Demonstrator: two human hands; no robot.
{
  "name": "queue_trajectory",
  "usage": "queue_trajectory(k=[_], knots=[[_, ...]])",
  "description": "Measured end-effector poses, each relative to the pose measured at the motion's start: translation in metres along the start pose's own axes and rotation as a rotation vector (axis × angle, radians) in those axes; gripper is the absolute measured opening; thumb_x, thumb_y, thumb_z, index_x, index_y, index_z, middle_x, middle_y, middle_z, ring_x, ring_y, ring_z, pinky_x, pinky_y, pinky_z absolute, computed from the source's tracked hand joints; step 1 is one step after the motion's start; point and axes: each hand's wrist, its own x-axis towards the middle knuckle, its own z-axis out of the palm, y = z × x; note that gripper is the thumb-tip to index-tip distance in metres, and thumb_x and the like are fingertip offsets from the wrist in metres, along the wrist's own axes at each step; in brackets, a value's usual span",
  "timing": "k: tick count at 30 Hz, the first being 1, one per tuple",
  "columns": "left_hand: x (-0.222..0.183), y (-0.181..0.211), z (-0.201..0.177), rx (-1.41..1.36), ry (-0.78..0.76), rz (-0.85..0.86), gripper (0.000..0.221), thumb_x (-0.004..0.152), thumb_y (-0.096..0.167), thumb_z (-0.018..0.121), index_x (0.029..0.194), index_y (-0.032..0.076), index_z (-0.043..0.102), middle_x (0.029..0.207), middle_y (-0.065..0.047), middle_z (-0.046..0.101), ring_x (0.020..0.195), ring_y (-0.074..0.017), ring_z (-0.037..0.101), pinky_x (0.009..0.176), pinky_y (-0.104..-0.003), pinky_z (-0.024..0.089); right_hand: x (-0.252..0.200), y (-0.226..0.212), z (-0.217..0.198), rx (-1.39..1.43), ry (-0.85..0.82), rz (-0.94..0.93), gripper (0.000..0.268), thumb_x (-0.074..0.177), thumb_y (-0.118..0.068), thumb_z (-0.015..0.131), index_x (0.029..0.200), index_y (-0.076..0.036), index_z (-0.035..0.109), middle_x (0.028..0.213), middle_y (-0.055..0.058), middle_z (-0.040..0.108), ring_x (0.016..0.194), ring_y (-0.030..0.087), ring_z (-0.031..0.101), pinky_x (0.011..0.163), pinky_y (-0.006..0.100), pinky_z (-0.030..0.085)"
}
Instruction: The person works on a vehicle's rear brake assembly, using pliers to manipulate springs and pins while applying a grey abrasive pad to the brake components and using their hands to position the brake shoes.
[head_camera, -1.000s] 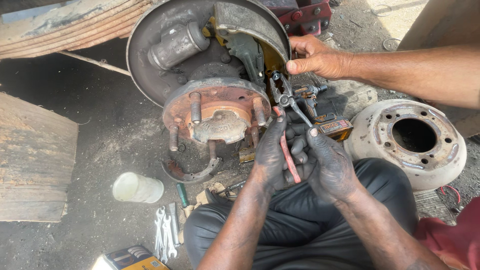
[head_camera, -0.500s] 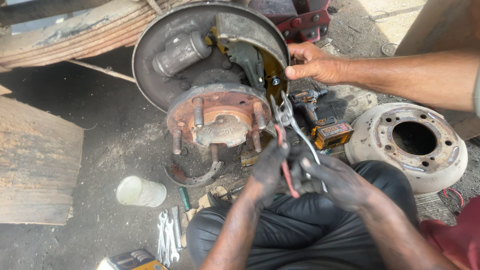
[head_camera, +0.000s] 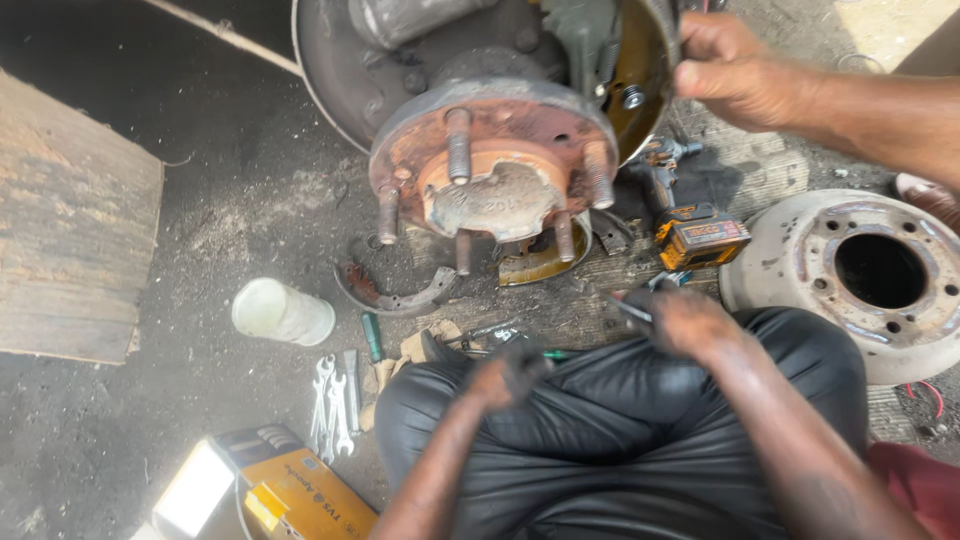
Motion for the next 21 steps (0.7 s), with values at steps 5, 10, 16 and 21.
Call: queue_trajectory(k=[5, 10, 16, 21], knots=[[0.028, -0.024, -0.064, 0.011, 0.383, -0.190, 0.037, 0.088, 0.024, 0.066, 0.124, 0.026, 0.071, 0.121, -0.011, 0.073, 0.118, -0.0296, 0.067, 0.104, -0.042, 0.050, 0.077, -0.003, 0.010, -0.106, -0.193, -0.105, 0.042, 0.096, -0.036, 0.057, 0.137, -0.045, 0.062, 0.135, 0.007, 0.066, 0.125, 0.031, 0.063, 0.108, 0.043, 0.050], [0.079, -0.048, -0.062, 0.241, 0.227, -0.290, 0.034, 0.088, 0.021, 0.064, 0.122, 0.023, 0.072, 0.122, -0.012, 0.072, 0.117, -0.0307, 0.067, 0.103, -0.043, 0.051, 0.122, -0.001, 0.030, -0.038, -0.225, -0.001, 0.054, 0.098, -0.048, 0.048, 0.150, -0.034, 0.048, 0.153, 0.009, 0.051, 0.140, 0.031, 0.050, 0.120, 0.044, 0.036], [0.111, -0.069, -0.039, 0.252, 0.175, -0.333, 0.034, 0.089, 0.021, 0.063, 0.123, 0.022, 0.071, 0.123, -0.012, 0.071, 0.117, -0.0312, 0.068, 0.102, -0.043, 0.053, 0.147, 0.006, 0.060, 0.252, -0.089, 0.066, 0.067, 0.106, -0.052, 0.013, 0.160, -0.015, 0.027, 0.153, 0.018, 0.048, 0.147, 0.035, 0.038, 0.123, 0.053, 0.019], [0.121, -0.066, -0.018, 0.244, 0.127, -0.315, 0.035, 0.090, 0.021, 0.063, 0.124, 0.020, 0.069, 0.123, -0.012, 0.071, 0.117, -0.0316, 0.068, 0.101, -0.044, 0.053, 0.147, 0.006, 0.062, 0.031, -0.161, 0.053, 0.074, 0.102, -0.043, 0.032, 0.161, 0.000, 0.017, 0.141, 0.022, 0.063, 0.136, 0.038, 0.055, 0.118, 0.053, 0.035]])
